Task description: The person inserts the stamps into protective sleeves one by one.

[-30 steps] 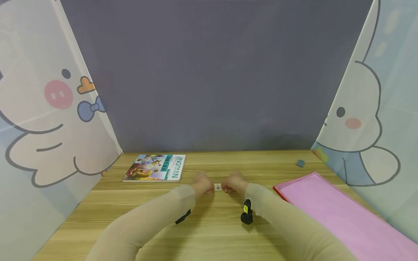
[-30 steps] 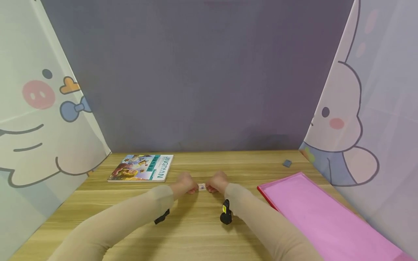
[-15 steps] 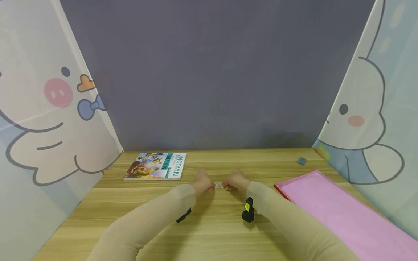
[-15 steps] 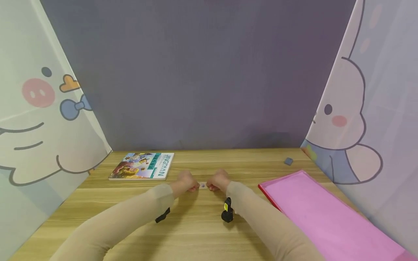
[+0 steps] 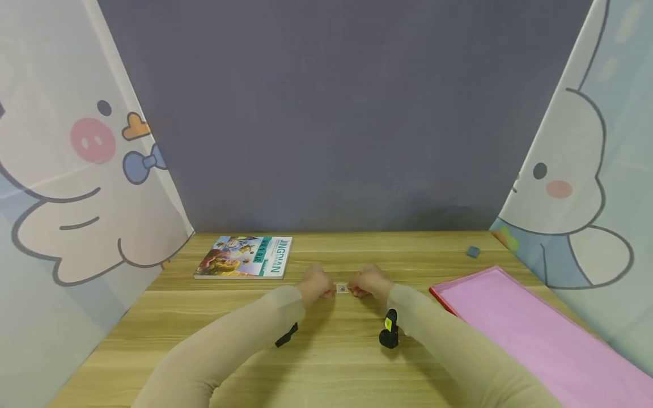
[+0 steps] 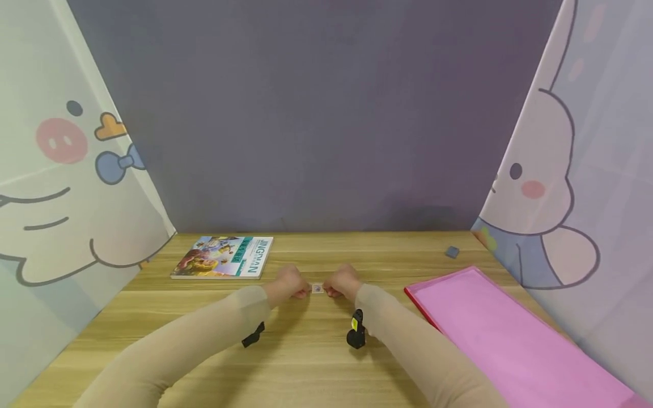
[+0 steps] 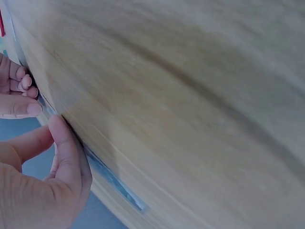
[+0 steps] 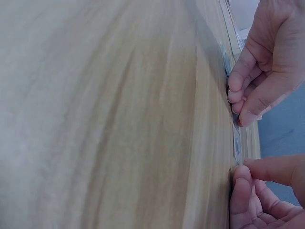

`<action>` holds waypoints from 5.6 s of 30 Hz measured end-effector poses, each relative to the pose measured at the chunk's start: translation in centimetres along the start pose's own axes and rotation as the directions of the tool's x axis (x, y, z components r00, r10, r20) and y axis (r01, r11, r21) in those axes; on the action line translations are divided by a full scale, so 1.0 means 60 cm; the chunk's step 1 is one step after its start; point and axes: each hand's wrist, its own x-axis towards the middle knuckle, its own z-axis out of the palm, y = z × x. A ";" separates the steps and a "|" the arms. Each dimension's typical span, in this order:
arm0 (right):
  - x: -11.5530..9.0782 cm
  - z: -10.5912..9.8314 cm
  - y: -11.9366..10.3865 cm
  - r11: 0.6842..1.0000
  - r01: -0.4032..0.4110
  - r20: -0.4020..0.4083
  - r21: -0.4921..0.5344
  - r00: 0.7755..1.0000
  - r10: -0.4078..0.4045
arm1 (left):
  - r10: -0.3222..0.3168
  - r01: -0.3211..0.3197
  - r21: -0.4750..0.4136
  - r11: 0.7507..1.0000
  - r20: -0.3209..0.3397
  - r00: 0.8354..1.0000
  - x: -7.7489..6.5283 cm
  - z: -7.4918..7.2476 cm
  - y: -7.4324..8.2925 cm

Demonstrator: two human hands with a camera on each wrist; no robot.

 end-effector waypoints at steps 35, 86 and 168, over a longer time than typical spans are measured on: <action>0.007 -0.117 -0.033 0.976 0.142 0.101 -0.165 0.987 -0.126 | 0.162 -0.136 -0.193 0.972 0.127 0.979 -0.067 0.027 0.070; 0.004 -0.132 0.056 0.926 0.241 0.146 -0.289 0.968 -0.206 | 0.214 -0.198 -0.106 0.975 0.170 0.962 -0.102 0.104 0.056; -0.064 -0.132 -0.095 0.966 0.252 -0.050 0.054 0.967 -0.250 | 0.265 -0.229 -0.550 0.803 -0.013 0.964 -0.050 -0.080 0.080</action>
